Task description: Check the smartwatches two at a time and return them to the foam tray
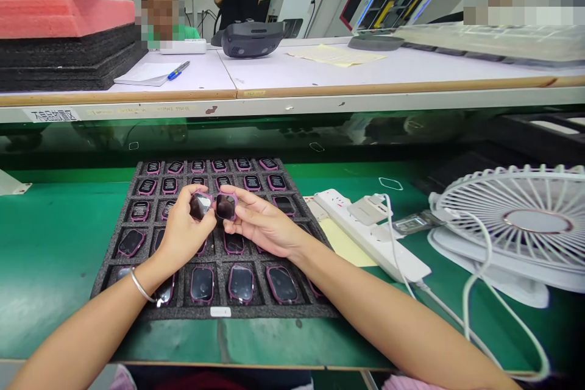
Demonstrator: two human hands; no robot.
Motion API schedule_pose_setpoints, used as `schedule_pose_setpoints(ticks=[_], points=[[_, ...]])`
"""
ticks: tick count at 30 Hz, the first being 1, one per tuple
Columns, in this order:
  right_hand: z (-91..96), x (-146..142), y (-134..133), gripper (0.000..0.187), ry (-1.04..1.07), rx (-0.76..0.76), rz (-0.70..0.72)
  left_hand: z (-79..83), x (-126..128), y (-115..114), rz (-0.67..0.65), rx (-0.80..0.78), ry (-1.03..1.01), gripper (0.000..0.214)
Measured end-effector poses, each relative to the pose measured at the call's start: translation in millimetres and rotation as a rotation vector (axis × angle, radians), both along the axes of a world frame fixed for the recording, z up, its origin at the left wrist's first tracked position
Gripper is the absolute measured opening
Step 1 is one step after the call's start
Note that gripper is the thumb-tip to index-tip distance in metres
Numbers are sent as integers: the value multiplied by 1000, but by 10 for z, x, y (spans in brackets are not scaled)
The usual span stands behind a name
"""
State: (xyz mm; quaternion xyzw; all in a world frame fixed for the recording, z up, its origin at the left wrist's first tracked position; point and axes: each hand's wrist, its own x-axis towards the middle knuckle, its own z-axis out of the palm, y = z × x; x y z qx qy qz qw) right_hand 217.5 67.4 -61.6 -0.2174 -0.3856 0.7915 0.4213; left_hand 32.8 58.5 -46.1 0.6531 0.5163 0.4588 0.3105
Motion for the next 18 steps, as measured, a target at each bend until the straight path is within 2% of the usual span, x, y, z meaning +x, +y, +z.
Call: schedule_pose_setpoints(ticks=[6,12,18], points=[[9,-3,-12,45,5,40,32,20,6,-3,30,3,35,35],[46,-2,-42,36,17,78,12,21,11,-28,-14,-14,41,34],[37,3,-35,41,23,55,18,-17,5,-26,3,-1,-26,36]])
